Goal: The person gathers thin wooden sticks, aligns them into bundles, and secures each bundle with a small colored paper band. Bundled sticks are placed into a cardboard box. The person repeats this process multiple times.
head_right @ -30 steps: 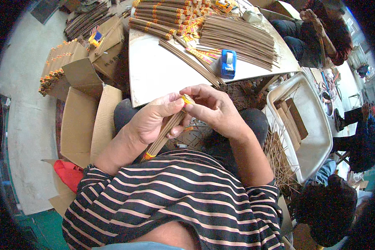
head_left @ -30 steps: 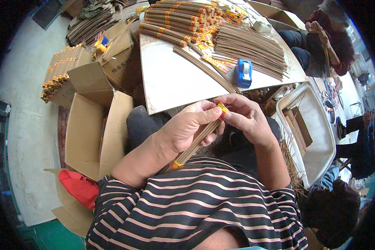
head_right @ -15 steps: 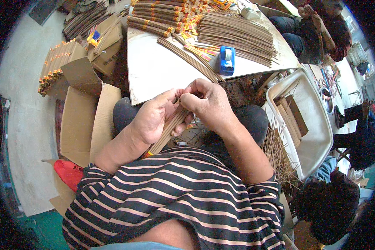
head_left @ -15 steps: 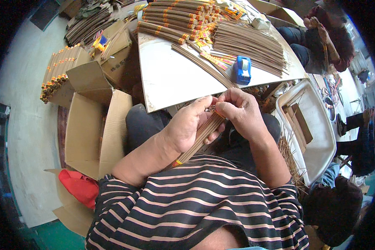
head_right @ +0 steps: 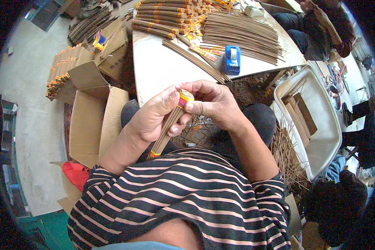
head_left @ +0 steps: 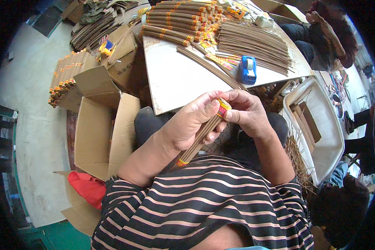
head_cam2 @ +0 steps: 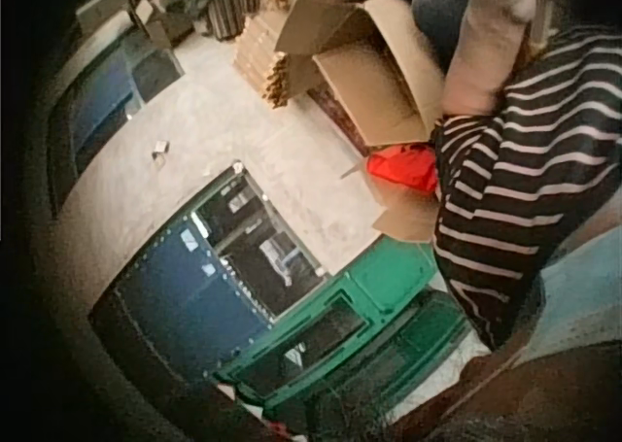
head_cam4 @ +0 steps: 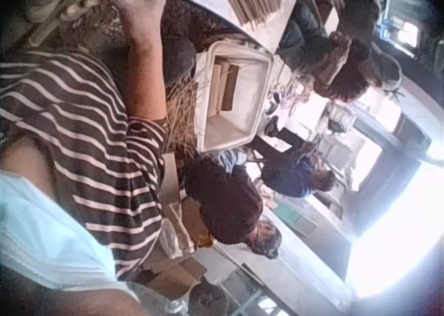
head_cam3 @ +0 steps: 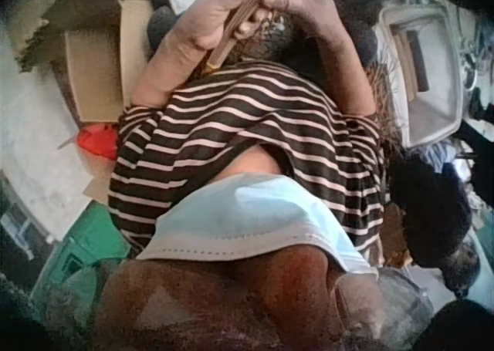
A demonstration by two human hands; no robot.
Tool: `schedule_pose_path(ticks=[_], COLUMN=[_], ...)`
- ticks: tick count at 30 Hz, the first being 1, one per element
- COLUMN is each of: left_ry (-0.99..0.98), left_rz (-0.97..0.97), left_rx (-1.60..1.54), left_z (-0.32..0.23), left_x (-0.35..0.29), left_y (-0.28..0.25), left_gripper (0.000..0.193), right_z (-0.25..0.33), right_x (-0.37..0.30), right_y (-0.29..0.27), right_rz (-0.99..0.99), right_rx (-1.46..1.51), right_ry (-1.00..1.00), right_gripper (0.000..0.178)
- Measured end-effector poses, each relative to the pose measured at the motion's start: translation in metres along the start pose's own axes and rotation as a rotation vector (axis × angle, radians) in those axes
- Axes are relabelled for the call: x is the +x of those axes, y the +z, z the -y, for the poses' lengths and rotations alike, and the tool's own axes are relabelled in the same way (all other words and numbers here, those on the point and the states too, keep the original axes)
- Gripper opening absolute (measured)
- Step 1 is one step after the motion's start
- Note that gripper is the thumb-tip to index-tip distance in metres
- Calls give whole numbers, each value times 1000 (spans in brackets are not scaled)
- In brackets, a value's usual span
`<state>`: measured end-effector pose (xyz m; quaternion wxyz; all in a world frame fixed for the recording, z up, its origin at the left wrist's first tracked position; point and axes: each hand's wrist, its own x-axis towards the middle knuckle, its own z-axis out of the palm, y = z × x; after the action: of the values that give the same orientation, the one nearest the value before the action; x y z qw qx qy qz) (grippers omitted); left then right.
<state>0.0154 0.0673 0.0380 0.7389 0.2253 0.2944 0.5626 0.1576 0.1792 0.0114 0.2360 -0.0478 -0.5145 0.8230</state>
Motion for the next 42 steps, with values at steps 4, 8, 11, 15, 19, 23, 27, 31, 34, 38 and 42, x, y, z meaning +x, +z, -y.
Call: schedule_pose_path(ticks=[4, 8, 11, 15, 19, 23, 27, 31, 34, 38, 42], left_ry=[3, 362, 736, 999, 1044, 1188, 1208, 868, 568, -42, 731], left_rz=[81, 69, -8, -243, -553, -503, -364, -371, -402, -330, -379], left_rx=[-3, 266, 564, 656, 672, 520, 146, -217, -340, -112, 506], left_z=[-11, -57, -100, -111, -97, -99, -90, -47, -5, 17, -16], left_x=[-2, -5, -1, 15, 47, 49, 35, 22, 17, -1, 4], left_y=[0, 12, 17, -3, -49, -39, -20, -21, -35, -36, -37], left_gripper=[40, 47, 33, 18, 19, 19, 20, 23, 30, 32, 38], right_z=[-6, -9, -9, -18, -28, -40, -58, -47, -35, 3, -1], right_x=[6, 13, 8, 8, 9, 9, 23, 30, 32, 60, 91], right_y=[-7, -13, -20, -24, -24, -19, 10, 30, 30, 28, 27], right_rz=[1, -160, -330, -377, -351, -201, -31, -221, -270, -316, -317], right_rx=[-126, 11, -32, -72, -71, -255, -184, -135, -85, -120, -458], right_ry=[-143, -163, -129, -106, -41, 132, 130, -315, -447, -346, -183], right_gripper=[41, 32, 20, 17, 16, 19, 48, 66, 41, 9, 13])
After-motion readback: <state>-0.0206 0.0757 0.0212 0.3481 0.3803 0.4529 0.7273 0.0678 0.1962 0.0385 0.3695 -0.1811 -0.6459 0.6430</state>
